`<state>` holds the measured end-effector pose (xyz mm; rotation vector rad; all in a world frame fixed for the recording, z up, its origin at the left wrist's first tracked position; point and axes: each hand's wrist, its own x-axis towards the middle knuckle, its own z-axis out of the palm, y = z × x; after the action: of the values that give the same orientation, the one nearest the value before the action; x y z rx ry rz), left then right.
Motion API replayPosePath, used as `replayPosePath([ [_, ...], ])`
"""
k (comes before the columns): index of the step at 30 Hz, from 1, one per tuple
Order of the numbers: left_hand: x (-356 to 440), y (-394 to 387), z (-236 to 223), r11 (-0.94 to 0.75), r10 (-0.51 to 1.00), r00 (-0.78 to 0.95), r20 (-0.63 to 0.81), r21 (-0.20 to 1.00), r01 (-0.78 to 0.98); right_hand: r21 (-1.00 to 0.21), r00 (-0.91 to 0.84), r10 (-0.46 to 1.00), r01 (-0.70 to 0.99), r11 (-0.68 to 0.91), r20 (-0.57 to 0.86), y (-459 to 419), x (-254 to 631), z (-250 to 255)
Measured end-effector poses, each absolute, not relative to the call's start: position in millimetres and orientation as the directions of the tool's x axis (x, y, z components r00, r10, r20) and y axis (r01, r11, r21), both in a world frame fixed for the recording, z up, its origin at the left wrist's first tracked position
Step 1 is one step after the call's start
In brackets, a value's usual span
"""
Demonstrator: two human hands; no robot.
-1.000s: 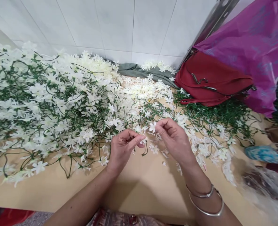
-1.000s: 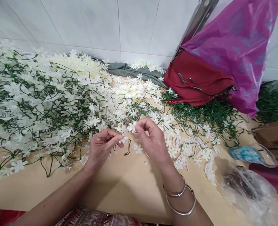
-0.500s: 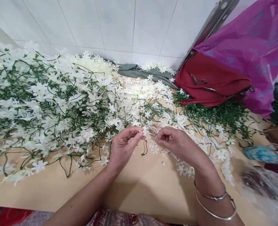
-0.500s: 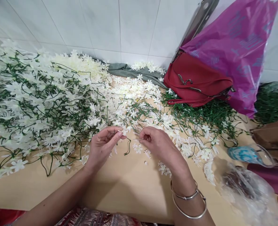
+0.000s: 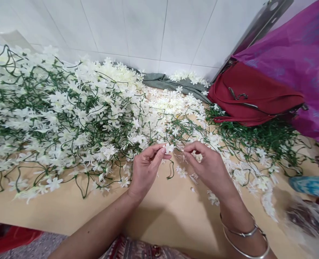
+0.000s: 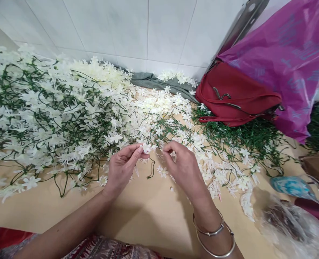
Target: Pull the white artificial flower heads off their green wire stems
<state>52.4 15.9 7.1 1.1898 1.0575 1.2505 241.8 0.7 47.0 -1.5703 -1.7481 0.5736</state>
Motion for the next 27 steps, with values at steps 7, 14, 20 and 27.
replayPosePath([
  [7,52.0,16.1,6.1,-0.056,0.996,0.061,0.065,0.989,-0.138,-0.914,0.128,0.968,0.376,0.152,0.214,-7.4,208.9,51.0],
  [14,52.3,12.4,5.3,-0.178,0.976,0.124,0.178,0.984,-0.004,-0.977,0.22,0.969,0.205,0.066,0.111,-4.7,197.0,44.0],
  [20,50.4,11.4,8.9,-0.38,0.922,0.15,0.358,0.91,0.167,-0.98,0.27,0.959,0.197,0.033,0.087,-5.2,194.7,43.8],
  [27,50.0,14.5,3.7,-0.298,0.948,0.132,0.291,0.954,0.041,-0.988,0.205,0.977,0.154,0.031,0.062,-5.1,194.0,40.9],
])
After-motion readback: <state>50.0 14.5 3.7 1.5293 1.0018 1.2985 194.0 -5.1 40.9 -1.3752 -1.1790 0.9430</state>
